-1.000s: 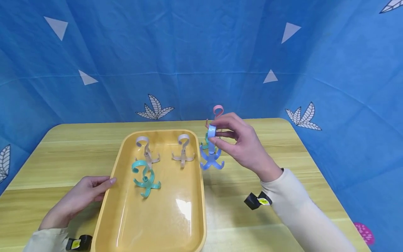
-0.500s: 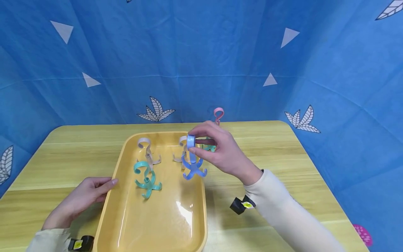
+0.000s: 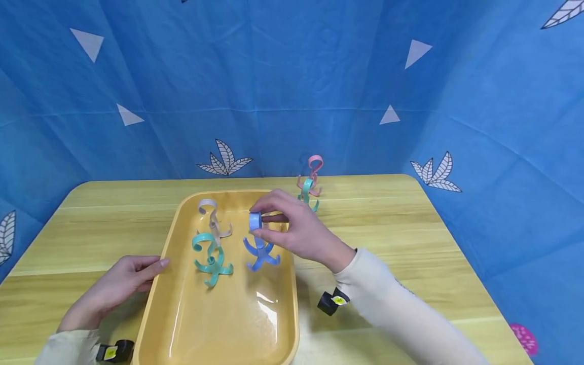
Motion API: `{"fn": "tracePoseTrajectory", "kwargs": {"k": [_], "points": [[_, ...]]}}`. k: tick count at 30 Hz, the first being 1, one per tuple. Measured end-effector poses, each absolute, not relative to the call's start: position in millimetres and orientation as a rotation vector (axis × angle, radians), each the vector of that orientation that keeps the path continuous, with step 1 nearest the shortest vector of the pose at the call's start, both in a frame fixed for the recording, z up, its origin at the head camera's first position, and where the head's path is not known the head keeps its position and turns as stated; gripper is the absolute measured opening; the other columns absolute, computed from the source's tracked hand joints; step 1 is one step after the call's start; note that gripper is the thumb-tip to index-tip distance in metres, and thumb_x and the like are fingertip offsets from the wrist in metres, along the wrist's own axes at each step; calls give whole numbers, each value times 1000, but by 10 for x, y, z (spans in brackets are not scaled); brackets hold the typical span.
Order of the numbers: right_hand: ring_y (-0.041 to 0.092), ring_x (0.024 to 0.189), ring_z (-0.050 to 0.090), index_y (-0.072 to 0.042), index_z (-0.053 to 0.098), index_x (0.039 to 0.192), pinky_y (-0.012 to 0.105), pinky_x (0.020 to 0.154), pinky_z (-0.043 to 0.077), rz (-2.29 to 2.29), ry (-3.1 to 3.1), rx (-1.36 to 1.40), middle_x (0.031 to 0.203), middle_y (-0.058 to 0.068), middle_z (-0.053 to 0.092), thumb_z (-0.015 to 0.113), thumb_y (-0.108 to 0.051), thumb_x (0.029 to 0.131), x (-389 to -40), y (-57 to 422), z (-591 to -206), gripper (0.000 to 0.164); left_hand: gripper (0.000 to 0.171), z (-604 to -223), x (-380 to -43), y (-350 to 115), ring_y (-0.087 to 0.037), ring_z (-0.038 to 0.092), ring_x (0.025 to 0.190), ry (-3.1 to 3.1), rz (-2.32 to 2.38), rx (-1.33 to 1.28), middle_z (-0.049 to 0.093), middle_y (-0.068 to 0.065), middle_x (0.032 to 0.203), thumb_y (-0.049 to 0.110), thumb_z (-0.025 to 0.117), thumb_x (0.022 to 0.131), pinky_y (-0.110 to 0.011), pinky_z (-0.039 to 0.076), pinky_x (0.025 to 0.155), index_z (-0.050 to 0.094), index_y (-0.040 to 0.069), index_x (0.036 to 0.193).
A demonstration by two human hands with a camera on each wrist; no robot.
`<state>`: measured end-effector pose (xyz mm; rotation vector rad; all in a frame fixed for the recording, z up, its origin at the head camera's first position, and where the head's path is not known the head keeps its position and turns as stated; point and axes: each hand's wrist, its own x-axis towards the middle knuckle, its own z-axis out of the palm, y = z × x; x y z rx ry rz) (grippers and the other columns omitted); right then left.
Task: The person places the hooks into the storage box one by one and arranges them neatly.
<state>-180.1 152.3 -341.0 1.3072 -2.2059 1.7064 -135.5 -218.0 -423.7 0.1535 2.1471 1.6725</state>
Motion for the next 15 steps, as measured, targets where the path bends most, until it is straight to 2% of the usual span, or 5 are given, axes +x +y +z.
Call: {"fn": "tracePoseTrajectory", "kwargs": {"k": [9, 15], "points": [[25, 110, 59, -1, 63, 119, 38, 89, 55, 1666, -2295, 1253, 119, 9, 57, 74, 4, 85, -1777, 1491, -3646, 36, 50, -4255, -1324, -2150, -27, 59, 113, 2230, 1626, 86, 59, -23, 125, 29, 56, 103, -37, 55, 86, 57, -14, 127], [24, 114, 56, 0, 62, 120, 38, 91, 53, 1644, -2367, 1247, 121, 8, 58, 73, 0, 88, -1766, 1476, -3734, 34, 48, -4245, -1340, -2164, -27, 62, 109, 2238, 1621, 74, 61, -21, 121, 29, 56, 103, -36, 56, 85, 58, -13, 125]]}}
